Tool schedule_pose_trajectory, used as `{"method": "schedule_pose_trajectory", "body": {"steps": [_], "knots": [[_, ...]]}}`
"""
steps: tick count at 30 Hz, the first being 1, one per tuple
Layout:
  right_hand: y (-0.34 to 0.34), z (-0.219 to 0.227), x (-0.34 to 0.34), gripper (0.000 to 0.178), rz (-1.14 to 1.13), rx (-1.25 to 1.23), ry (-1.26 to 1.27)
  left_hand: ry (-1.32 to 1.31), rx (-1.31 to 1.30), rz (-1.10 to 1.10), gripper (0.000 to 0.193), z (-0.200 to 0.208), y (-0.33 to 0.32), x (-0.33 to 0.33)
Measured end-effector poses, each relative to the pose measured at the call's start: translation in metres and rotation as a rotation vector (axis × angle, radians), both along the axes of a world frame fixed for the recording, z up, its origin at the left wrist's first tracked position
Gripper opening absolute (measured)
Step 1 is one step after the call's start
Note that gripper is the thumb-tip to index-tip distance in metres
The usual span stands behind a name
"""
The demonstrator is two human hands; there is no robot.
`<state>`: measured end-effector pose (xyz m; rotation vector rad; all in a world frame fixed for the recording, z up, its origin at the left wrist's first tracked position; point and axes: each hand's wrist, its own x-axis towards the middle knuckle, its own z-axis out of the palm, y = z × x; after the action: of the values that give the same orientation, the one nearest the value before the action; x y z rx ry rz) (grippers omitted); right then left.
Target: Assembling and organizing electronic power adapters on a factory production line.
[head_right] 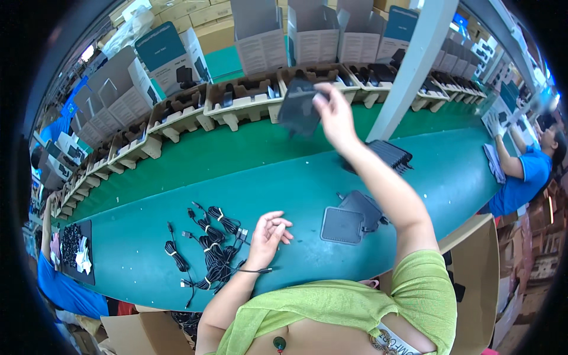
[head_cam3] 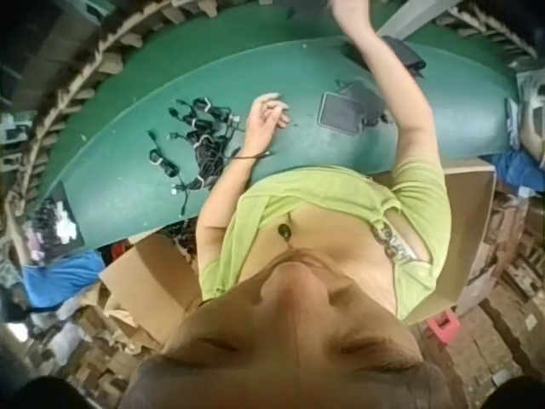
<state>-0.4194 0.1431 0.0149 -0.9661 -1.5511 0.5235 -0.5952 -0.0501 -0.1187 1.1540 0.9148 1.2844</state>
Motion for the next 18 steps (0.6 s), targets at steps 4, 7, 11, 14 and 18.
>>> {"method": "schedule_pose_trajectory", "body": {"steps": [4,7,11,14,18], "knots": [[0.111,0.026,0.023,0.021,-0.452,0.279,-0.076,-0.026,-0.042,-0.060,0.028,-0.003,0.004,-0.005],[0.153,0.040,0.031,0.024,-0.719,0.143,-0.232,-0.045,-0.066,-0.065,0.027,-0.008,0.004,-0.008],[0.199,0.029,0.039,0.027,-0.709,0.096,-0.552,-0.092,-0.129,-0.071,0.028,-0.010,0.004,-0.014],[0.236,0.000,0.047,0.027,-0.457,0.084,-0.577,-0.139,-0.163,-0.092,0.028,-0.007,0.004,-0.017],[0.261,-0.022,0.040,0.031,-0.436,0.053,-0.946,-0.176,-0.173,-0.070,0.027,-0.005,0.006,-0.022]]}}
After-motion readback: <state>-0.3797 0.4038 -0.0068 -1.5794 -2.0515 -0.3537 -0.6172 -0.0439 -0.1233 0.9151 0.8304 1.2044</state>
